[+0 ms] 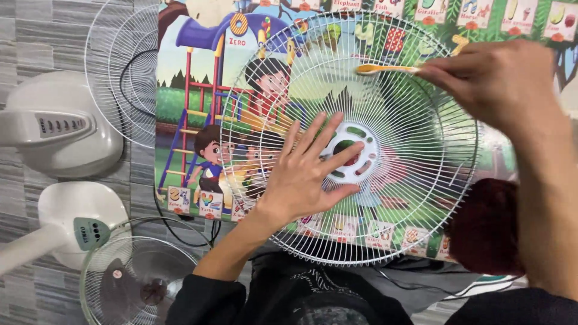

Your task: Cleaning a fan grill using a toothbrush and a cloth

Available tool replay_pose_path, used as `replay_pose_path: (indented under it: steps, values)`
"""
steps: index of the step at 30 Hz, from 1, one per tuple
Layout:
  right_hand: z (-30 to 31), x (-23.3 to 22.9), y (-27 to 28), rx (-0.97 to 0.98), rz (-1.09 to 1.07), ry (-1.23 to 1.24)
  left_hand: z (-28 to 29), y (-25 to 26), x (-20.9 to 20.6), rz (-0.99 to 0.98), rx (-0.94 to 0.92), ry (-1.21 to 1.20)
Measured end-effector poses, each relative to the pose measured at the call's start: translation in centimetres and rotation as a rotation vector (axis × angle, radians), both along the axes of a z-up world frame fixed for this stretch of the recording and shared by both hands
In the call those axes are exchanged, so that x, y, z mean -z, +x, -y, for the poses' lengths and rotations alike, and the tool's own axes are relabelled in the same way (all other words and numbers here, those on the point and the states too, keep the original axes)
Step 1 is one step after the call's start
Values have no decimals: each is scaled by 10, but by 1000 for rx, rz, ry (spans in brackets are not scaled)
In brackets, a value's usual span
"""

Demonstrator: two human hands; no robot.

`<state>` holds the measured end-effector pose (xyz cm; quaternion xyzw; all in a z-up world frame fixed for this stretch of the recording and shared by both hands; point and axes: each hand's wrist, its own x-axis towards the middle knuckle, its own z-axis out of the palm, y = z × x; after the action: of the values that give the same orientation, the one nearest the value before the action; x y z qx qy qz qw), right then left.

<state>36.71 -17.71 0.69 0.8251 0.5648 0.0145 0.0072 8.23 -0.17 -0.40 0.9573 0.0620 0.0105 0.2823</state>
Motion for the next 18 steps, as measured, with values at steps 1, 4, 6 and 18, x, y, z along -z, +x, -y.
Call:
replay_pose_path:
  steps: [1, 4, 6, 18]
  values:
    - [-13, -1, -5, -24, 18, 31, -1, 0, 0, 2, 8, 6]
    - [-38, 6, -6, -41, 141, 15, 1, -1, 4, -37, 31, 40]
    - [-30, 9, 0, -39, 248, -33, 0, -2, 7, -76, 41, 67]
    - [-23, -2, -5, -49, 118, 15, 0, 1, 3, -61, 37, 31]
